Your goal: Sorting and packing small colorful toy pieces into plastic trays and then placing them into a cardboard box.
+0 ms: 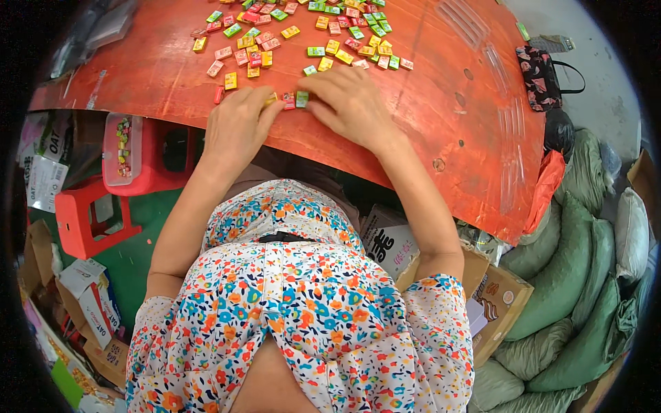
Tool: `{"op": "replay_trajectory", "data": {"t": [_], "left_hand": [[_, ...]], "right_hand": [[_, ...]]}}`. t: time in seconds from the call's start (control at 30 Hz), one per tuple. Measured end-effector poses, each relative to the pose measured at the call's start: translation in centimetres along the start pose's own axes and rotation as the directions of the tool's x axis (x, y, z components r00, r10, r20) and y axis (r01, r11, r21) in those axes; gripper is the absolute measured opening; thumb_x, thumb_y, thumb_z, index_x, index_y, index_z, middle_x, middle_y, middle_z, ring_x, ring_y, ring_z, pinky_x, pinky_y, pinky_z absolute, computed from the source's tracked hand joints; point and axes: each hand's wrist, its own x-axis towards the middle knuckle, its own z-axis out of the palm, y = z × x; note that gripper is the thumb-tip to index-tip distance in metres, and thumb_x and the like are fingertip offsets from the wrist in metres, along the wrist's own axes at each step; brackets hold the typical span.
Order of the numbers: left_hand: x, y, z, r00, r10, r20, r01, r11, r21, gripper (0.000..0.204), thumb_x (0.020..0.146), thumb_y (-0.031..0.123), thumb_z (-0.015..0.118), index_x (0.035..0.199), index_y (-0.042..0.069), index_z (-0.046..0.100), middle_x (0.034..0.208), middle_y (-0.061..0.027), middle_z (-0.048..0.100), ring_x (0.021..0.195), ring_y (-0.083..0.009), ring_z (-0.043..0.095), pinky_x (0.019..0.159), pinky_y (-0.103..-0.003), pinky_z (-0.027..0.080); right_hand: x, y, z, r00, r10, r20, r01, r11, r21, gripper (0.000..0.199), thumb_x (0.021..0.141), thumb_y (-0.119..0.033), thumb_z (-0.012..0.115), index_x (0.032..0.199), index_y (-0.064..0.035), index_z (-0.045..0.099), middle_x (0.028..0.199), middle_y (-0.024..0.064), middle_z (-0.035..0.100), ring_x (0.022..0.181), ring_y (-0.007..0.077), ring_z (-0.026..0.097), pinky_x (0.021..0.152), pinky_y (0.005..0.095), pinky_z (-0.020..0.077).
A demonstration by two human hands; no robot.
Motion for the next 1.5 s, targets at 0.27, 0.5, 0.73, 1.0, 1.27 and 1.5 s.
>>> {"op": "replay_trajectory", "data": {"t": [0.27,0.5,0.73,1.0,1.27,1.5], "left_hand": [[4.8,0.5,1.5,0.987,0.161,-0.017,-0.160,0.986,0.041,0.017,0.083,0.018,0.067,0.091,0.003,0.063,0.089,-0.0137,0.063,0.090,-0.0307,0.063,0.076,-0.044,0.053],[6.7,0.4,2.8,0.983,0.156,0.099,-0.166,0.981,0.097,0.015,0.081,0.015,0.064,0.090,0.002,0.065,0.092,-0.0139,0.063,0.094,-0.0305,0.062,0.080,-0.043,0.052],[1.1,-1.6,-2.3,0.988,0.151,0.023,-0.151,0.989,-0.002,0.012,0.080,0.009,0.064,0.089,0.002,0.064,0.089,-0.0122,0.061,0.089,-0.0315,0.061,0.075,-0.042,0.052],[0.1,-1.7,-1.5,0.986,0.158,0.053,-0.157,0.987,-0.030,0.011,0.083,0.009,0.063,0.092,0.002,0.064,0.087,-0.0124,0.060,0.088,-0.0316,0.061,0.075,-0.043,0.052],[-0.2,-2.1,-0.9,0.990,0.140,0.023,-0.138,0.987,-0.083,0.024,0.082,0.011,0.066,0.104,0.001,0.065,0.098,-0.0128,0.065,0.092,-0.0321,0.062,0.079,-0.042,0.052],[1.5,-2.2,-1.4,0.984,0.132,-0.123,-0.143,0.986,-0.087,0.023,0.082,0.010,0.065,0.104,0.001,0.064,0.096,-0.0142,0.064,0.092,-0.0329,0.062,0.077,-0.043,0.052]], "right_hand": [[0.8,4.0,-0.8,0.982,0.155,-0.106,-0.168,0.977,-0.134,0.021,0.083,-0.014,0.068,0.102,-0.0057,0.068,0.095,0.0092,0.068,0.091,0.0287,0.063,0.079,0.0386,0.0499],[1.5,3.9,0.3,0.994,0.099,-0.035,-0.105,0.954,-0.281,0.025,0.082,-0.015,0.067,0.107,-0.0093,0.067,0.100,0.0062,0.066,0.096,0.0262,0.060,0.083,0.0383,0.0463],[-1.3,2.0,-0.6,0.999,0.041,0.020,-0.038,0.991,-0.126,0.027,0.084,-0.015,0.066,0.110,-0.0097,0.066,0.105,0.0073,0.064,0.100,0.0272,0.058,0.085,0.0390,0.0447],[-1.1,0.7,0.0,0.994,0.098,0.048,-0.095,0.994,-0.049,0.029,0.085,-0.013,0.066,0.114,-0.0098,0.065,0.107,0.0074,0.063,0.103,0.0276,0.058,0.088,0.0391,0.0443],[-0.7,0.8,-0.1,0.995,0.073,0.073,-0.072,0.997,-0.015,0.027,0.085,-0.013,0.067,0.112,-0.0087,0.066,0.106,0.0081,0.063,0.099,0.0281,0.060,0.085,0.0386,0.0474],[0.3,4.4,-2.0,0.986,0.138,-0.089,-0.150,0.977,-0.152,0.022,0.086,-0.016,0.066,0.106,-0.0076,0.068,0.105,0.0096,0.065,0.093,0.0308,0.063,0.075,0.0401,0.0521]]}}
